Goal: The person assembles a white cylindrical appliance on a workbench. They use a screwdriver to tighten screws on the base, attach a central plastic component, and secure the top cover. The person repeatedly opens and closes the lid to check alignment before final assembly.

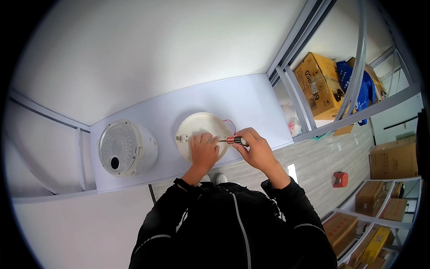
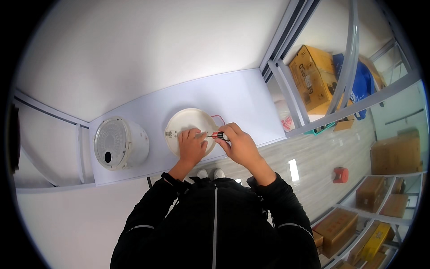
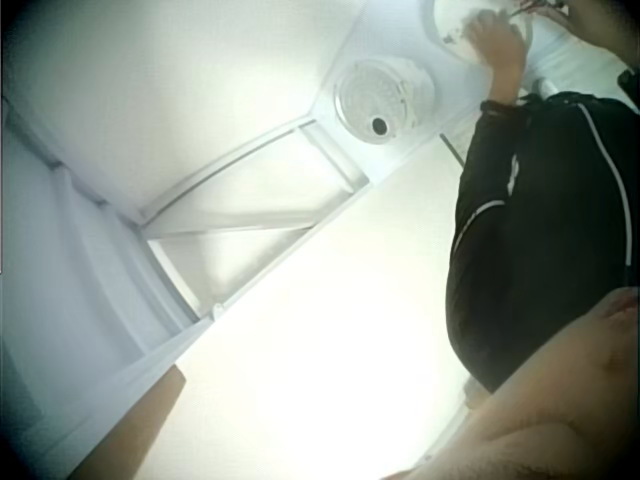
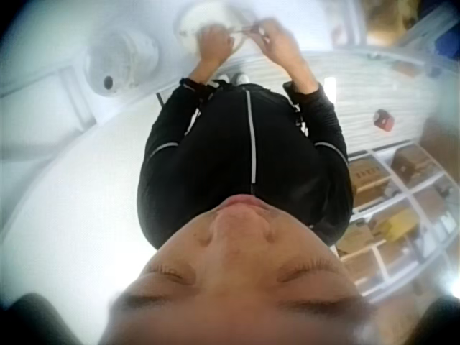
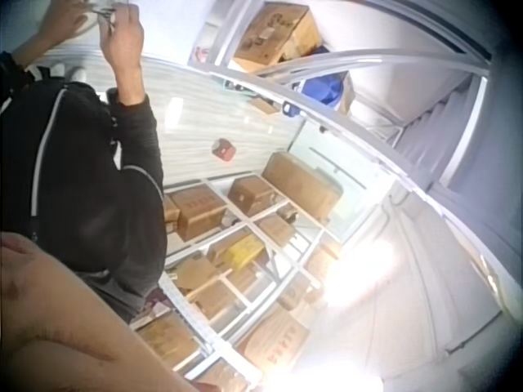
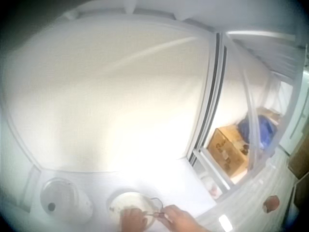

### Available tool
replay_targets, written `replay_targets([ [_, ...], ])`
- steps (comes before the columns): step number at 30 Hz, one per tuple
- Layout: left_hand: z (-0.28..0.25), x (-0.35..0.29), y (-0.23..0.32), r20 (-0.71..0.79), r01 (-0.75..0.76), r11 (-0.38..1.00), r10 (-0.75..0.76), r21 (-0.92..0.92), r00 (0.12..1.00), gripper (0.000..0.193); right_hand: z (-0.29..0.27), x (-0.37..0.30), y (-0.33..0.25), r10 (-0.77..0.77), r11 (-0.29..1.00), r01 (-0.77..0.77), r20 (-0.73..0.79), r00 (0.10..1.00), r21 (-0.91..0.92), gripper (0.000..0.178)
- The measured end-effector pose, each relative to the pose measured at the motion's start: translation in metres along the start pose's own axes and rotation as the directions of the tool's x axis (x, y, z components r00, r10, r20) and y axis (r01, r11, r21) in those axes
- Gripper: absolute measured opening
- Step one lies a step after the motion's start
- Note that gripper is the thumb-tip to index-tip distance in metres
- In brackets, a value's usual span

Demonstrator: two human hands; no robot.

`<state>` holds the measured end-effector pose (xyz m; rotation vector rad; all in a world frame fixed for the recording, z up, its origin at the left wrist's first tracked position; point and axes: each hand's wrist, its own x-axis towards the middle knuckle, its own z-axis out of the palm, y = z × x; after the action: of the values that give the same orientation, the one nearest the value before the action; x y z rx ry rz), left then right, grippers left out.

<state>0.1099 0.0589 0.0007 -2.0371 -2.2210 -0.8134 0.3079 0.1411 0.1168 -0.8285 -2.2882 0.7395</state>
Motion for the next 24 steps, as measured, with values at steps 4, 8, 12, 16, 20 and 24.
replay_targets([
  [4,0.0001,0.0000,0.0005,0.013,0.009,1.000,-0.009,-0.003,1.000,0.034,-0.0007,0.0021,-0.0020,0.007,0.999,-0.007,-0.019,1.000,0.034,0.033],
  [8,-0.0008,0.0001,0.0009,0.022,0.017,1.000,-0.017,-0.009,1.000,0.035,-0.0003,0.0030,-0.0031,0.018,1.000,-0.018,-0.006,1.000,0.023,0.034],
  [12,-0.0009,-0.0001,0.0004,0.028,0.015,1.000,-0.015,-0.013,0.999,0.035,0.0012,0.0022,-0.0035,0.033,0.999,-0.033,0.005,0.999,0.010,0.034],
  [16,0.0000,-0.0004,-0.0002,0.028,0.014,1.000,-0.014,-0.010,1.000,0.035,0.0037,0.0013,-0.0032,0.022,1.000,-0.022,-0.011,1.000,0.004,0.034],
  [20,0.0000,-0.0003,-0.0014,0.028,0.009,1.000,-0.008,-0.008,1.000,0.034,0.0029,0.0014,-0.0028,0.015,1.000,-0.016,-0.028,1.000,-0.017,0.034],
  [24,0.0013,-0.0005,-0.0020,0.009,-0.003,1.000,0.003,0.000,1.000,0.034,0.0019,0.0021,-0.0027,0.038,0.999,-0.039,-0.022,0.999,-0.011,0.034],
])
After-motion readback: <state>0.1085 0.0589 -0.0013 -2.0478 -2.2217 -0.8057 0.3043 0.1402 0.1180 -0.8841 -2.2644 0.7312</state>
